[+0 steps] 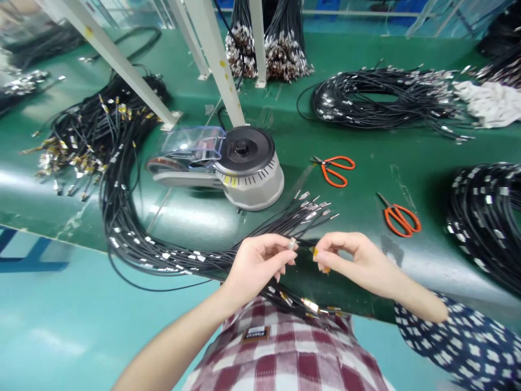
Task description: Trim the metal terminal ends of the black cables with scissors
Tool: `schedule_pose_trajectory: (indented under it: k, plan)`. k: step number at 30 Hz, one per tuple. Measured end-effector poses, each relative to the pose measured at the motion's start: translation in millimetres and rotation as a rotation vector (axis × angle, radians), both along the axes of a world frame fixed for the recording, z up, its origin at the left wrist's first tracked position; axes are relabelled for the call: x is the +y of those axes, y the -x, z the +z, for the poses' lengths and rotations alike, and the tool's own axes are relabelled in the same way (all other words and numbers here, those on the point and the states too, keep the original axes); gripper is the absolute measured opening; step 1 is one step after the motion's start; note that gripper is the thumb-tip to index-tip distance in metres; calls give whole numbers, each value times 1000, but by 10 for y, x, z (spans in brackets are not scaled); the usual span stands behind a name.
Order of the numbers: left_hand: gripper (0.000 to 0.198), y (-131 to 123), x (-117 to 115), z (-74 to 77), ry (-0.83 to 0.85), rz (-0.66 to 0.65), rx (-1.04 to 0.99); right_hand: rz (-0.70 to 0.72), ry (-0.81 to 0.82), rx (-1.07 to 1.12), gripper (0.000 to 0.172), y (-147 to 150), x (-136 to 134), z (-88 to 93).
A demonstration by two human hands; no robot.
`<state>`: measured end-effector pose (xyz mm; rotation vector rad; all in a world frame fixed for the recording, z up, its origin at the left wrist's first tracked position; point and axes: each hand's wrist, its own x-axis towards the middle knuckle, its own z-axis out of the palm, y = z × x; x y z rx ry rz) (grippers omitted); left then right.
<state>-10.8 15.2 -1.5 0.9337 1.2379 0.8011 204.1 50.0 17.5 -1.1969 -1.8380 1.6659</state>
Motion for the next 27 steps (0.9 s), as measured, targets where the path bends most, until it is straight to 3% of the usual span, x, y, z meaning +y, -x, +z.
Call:
schedule_pose_trajectory:
  k: [8, 15, 27]
  plan:
    - [22, -3, -98, 50, -39, 60, -44, 147, -198, -70, 22, 195, 68, 19]
    - [13, -58, -126, -18, -225, 29, 174, 173, -233, -124, 24, 178, 84, 46]
    - [9, -51, -112, -37, -215, 0, 211, 194, -235, -137, 23, 169, 128, 12]
